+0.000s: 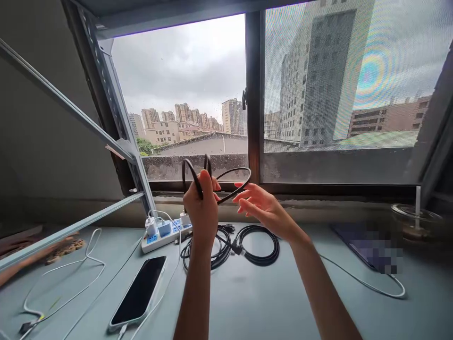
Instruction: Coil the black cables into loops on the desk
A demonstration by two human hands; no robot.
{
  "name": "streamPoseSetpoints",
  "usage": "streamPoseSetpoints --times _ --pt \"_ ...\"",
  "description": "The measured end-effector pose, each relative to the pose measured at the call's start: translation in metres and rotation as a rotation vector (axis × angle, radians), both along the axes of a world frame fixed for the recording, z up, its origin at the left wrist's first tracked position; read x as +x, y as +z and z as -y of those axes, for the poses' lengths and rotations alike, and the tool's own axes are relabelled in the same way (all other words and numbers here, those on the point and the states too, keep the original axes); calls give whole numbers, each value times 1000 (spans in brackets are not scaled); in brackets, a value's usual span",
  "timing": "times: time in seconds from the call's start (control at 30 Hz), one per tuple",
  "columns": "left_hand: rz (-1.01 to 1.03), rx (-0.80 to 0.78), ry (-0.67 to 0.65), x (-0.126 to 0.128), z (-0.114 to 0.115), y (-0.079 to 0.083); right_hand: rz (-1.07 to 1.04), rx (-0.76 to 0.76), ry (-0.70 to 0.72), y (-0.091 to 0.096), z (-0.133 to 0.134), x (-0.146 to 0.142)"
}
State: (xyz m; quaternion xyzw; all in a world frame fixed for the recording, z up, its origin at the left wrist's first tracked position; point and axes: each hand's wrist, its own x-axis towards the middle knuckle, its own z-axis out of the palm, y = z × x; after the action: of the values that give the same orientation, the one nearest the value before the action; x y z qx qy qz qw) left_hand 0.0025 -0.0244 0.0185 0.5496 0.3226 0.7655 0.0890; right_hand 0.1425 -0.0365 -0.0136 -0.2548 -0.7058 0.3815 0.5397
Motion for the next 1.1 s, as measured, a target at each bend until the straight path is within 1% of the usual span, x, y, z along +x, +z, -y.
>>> streamPoseSetpoints --times 0.1,0.17,0.23,0.33,0.4,0.47,0.53,0.63,0.77,0.83,0.9,0.97,1.03,1.1 --pt "-58 36 -37 6 5 -1 -63 71 17 3 3 -8" --pt "-52 69 -14 9 11 0 -112 133 25 5 7 -11" --pt "-35 83 34 11 16 1 -203 156 58 8 13 -8" --pt "26 79 79 8 17 3 -386 161 95 14 24 6" --pt "95 62 51 2 13 4 -505 171 83 18 32 20" --pt "157 37 3 -5 7 5 -610 143 56 21 40 36" --pt "202 32 -3 -12 0 5 -667 99 3 24 48 52" --pt "264 87 75 -20 -9 4 -670 61 -36 24 55 75" --pt "415 232 268 -27 -17 3 -720 -12 -3 18 58 102" --pt "467 289 332 -28 -18 3 -756 -34 -8 14 60 112" --pt "462 302 331 -28 -17 4 -788 -36 -55 11 62 118" --pt "427 293 304 -26 -14 4 -788 -24 -145 9 66 120" --pt "447 287 279 -24 -8 5 -738 -4 -233 9 72 118" --pt "467 253 242 -22 0 5 -624 0 -263 8 78 114"
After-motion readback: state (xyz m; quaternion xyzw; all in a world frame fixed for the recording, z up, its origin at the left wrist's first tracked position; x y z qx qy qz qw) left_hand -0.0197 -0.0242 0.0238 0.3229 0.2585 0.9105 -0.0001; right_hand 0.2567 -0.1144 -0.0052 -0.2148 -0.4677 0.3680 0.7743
